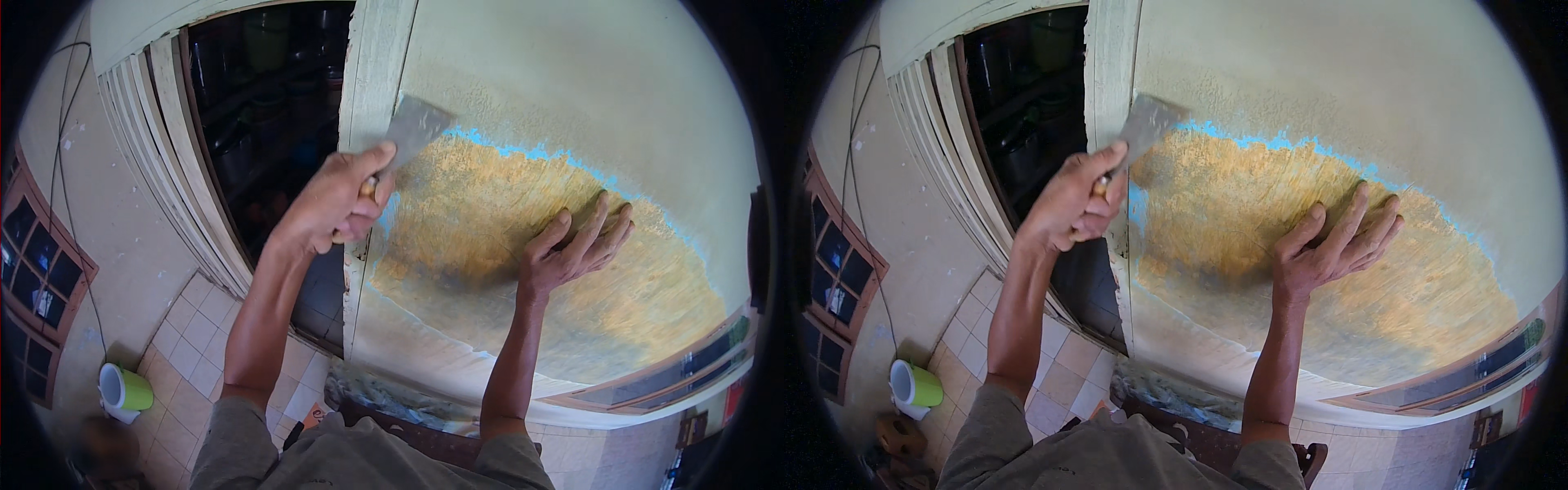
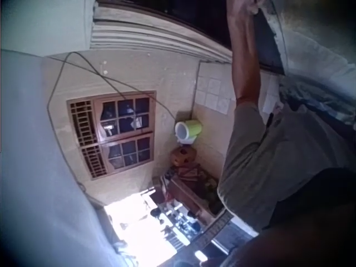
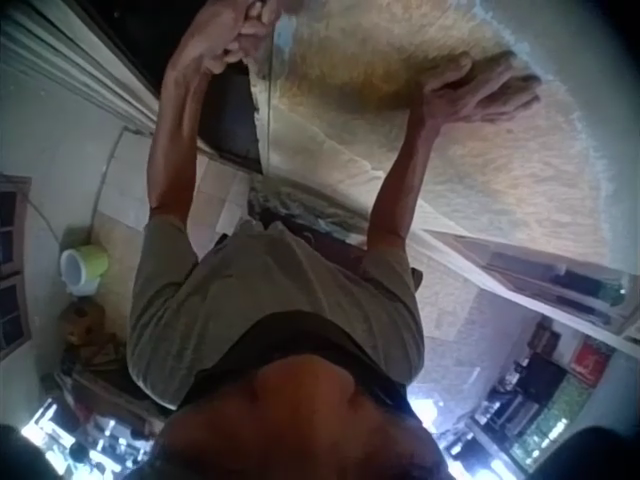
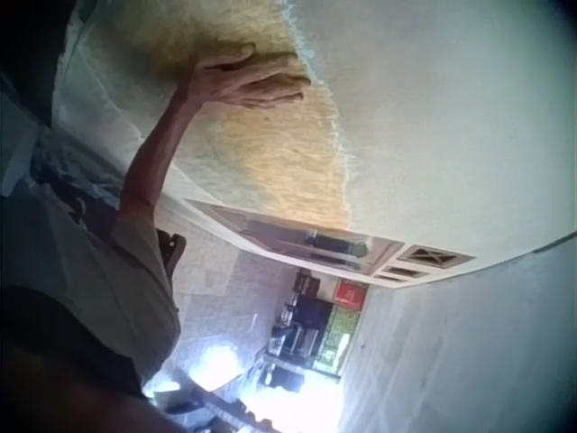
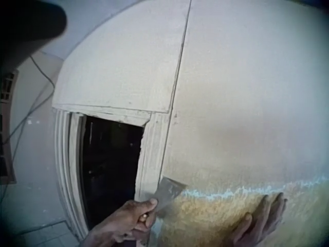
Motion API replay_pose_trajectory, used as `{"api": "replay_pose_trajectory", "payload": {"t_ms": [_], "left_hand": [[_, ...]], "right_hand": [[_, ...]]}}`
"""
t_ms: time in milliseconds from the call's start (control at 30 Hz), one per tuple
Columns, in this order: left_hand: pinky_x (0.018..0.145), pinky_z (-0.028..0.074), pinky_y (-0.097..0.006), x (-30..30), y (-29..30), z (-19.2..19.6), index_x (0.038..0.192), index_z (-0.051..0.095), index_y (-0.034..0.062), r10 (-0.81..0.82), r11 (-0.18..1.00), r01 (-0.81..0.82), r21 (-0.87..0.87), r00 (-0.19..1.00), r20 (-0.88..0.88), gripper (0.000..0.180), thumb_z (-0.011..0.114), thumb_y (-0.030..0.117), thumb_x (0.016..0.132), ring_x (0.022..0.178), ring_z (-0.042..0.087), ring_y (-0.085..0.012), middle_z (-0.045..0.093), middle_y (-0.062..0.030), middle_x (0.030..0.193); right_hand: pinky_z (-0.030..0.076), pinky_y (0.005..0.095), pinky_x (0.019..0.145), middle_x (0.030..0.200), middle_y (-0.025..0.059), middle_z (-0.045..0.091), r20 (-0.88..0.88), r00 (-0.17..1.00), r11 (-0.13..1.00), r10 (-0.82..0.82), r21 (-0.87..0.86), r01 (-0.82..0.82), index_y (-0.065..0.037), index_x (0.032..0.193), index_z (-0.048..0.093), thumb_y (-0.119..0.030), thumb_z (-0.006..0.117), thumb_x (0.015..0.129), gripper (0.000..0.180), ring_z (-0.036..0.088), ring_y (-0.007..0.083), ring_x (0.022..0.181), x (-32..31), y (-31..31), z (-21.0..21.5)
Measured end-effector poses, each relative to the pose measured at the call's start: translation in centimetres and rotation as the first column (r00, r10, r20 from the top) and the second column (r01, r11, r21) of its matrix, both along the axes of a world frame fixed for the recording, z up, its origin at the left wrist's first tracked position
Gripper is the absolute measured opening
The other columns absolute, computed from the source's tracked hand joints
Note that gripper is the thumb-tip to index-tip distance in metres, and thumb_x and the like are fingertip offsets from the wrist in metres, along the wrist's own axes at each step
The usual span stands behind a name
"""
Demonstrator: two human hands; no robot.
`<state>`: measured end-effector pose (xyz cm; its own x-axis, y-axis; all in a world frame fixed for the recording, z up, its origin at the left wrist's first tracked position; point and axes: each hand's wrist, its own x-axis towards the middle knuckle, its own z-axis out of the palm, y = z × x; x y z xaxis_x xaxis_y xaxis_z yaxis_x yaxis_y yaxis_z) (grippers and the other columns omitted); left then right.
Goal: Scraping old paint or plaster from an interior wall using a putty knife.
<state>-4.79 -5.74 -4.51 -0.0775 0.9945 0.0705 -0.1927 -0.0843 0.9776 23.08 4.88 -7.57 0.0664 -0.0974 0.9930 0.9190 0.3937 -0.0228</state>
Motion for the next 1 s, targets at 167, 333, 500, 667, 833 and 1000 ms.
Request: {"api": "replay_pose_trajectory", "payload": {"t_ms": [167,333,500,667,833,1000], "left_hand": [[0.031,0.018,-0.023,-0.1,-0.7,-2.5,0.062,0.047,0.0116,-0.027,0.998,0.028,-0.049,0.999,0.032,0.060,0.053,0.053,0.104,0.035,0.025,-0.0032,0.031,0.0065,0.047],[0.032,0.018,-0.022,-0.5,0.0,1.5,0.061,0.047,0.0119,-0.022,0.998,0.023,0.055,1.000,-0.017,0.061,0.054,0.055,0.103,0.036,0.026,-0.0034,0.033,0.0063,0.047],[0.032,0.020,-0.024,0.4,-0.3,-3.8,0.060,0.049,0.0117,-0.050,0.998,0.050,-0.029,0.999,-0.020,0.061,0.055,0.056,0.103,0.036,0.027,-0.0046,0.032,0.0053,0.047],[0.032,0.020,-0.024,0.4,0.0,1.0,0.060,0.047,0.0119,0.002,1.000,-0.002,-0.012,0.998,-0.058,0.062,0.055,0.057,0.102,0.036,0.026,-0.0044,0.031,0.0069,0.047],[0.032,0.018,-0.024,1.2,0.0,-1.6,0.060,0.047,0.0113,-0.010,0.998,0.006,-0.059,0.998,-0.057,0.063,0.054,0.056,0.103,0.035,0.027,-0.0046,0.031,0.0062,0.046],[0.032,0.018,-0.024,0.9,0.3,0.0,0.061,0.047,0.0113,-0.025,0.996,0.020,-0.089,0.998,-0.051,0.061,0.054,0.054,0.103,0.036,0.026,-0.0044,0.033,0.0056,0.048]], "right_hand": [[0.024,0.0577,0.119,0.161,0.0212,0.036,0.001,1.000,1.000,0.000,0.009,0.000,-0.008,0.147,0.055,-0.031,0.053,0.103,0.050,0.029,0.0458,0.150,0.0,0.1,0.0],[0.024,0.0578,0.119,0.161,0.0214,0.037,-0.002,1.000,1.000,0.000,0.004,0.000,-0.008,0.147,0.055,-0.031,0.052,0.103,0.050,0.028,0.0457,0.150,-0.3,-0.1,0.1],[0.024,0.0578,0.119,0.161,0.0215,0.037,0.008,1.000,1.000,-0.007,0.018,0.007,-0.008,0.148,0.054,-0.031,0.052,0.103,0.050,0.028,0.0455,0.150,0.0,-0.2,0.3],[0.023,0.0577,0.119,0.162,0.0213,0.035,-0.001,1.000,1.000,-0.006,-0.002,0.006,-0.008,0.148,0.054,-0.031,0.052,0.103,0.051,0.028,0.0455,0.150,-0.1,0.1,0.0],[0.024,0.0579,0.119,0.162,0.0216,0.035,0.002,1.000,1.000,-0.014,-0.010,0.014,-0.008,0.148,0.054,-0.031,0.053,0.103,0.050,0.028,0.0457,0.150,-0.1,-0.1,0.0],[0.024,0.0581,0.119,0.161,0.0219,0.036,-0.005,1.000,1.000,-0.008,-0.012,0.008,-0.008,0.147,0.055,-0.031,0.053,0.103,0.050,0.028,0.0459,0.150,0.2,0.4,-0.2]]}}
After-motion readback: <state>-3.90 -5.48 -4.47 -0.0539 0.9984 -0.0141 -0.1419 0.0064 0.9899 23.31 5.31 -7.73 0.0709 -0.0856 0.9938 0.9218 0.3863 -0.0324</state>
